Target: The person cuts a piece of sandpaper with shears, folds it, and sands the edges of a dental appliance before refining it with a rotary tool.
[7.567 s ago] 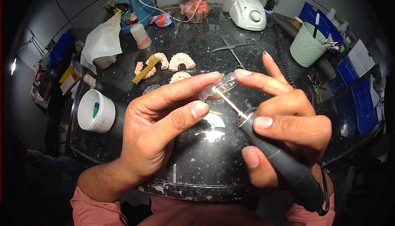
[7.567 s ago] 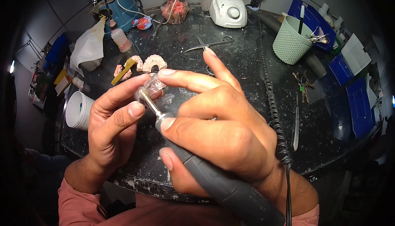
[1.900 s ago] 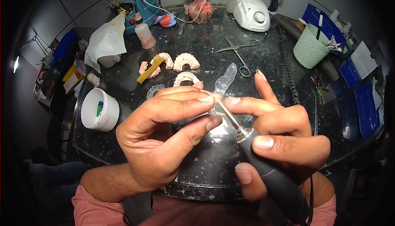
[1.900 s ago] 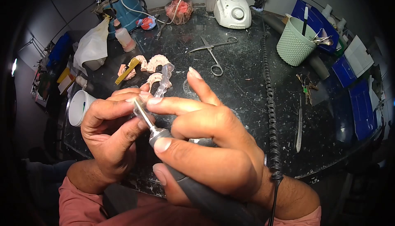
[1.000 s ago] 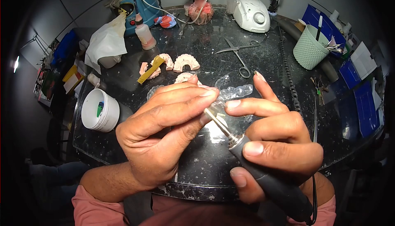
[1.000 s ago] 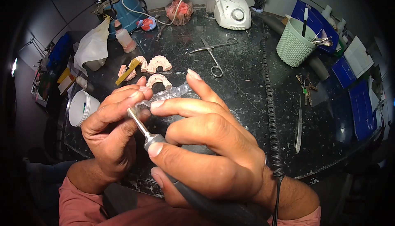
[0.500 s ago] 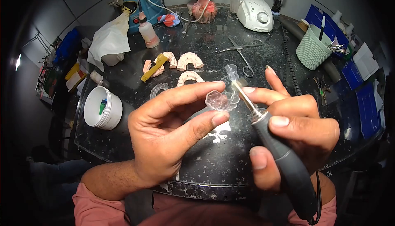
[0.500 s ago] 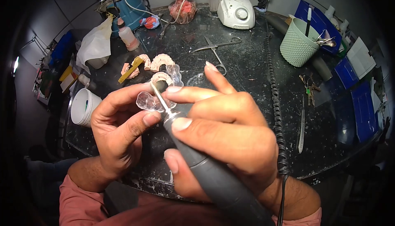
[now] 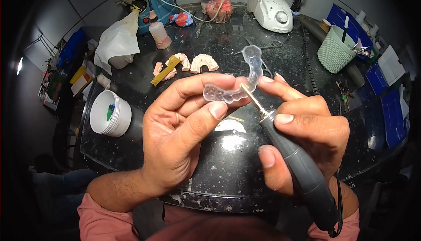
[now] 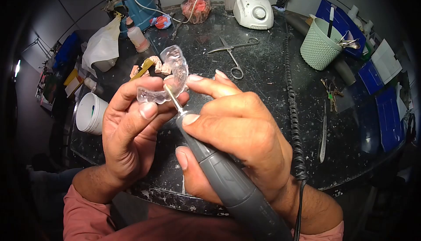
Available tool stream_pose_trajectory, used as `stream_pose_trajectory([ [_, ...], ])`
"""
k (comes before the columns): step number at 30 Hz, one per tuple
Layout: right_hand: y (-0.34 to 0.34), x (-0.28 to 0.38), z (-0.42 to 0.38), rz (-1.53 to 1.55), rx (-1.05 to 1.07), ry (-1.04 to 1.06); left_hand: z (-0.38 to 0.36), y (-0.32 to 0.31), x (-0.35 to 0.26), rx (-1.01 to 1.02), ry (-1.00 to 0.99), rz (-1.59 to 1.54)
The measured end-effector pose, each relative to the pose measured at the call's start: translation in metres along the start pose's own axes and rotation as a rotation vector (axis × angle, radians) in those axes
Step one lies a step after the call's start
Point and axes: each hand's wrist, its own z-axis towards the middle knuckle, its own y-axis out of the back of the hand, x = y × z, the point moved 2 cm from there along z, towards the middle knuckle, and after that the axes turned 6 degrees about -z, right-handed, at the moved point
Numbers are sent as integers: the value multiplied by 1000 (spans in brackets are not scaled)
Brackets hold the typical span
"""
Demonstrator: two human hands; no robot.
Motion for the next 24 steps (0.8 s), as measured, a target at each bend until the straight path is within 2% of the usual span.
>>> stream_pose_trajectory([
  [7, 3, 5, 6, -104, 43, 43, -4, -2, -1, -14, -20, 76],
  [14, 0, 3, 4, -60, 36, 49, -6, 2, 0, 15, -79, 152],
  [17, 0, 2, 3, -43, 6, 50, -4, -1, 0, 10, -27, 22],
  [19, 3, 5, 6, -66, 61, 10, -3, -1, -1, 74, 14, -110],
  [21, 1, 2, 3, -61, 39, 23, -3, -4, -1, 79, 11, -101],
  [24, 5, -1, 2, -17, 6, 21, -2, -2, 0, -36, 39, 53],
])
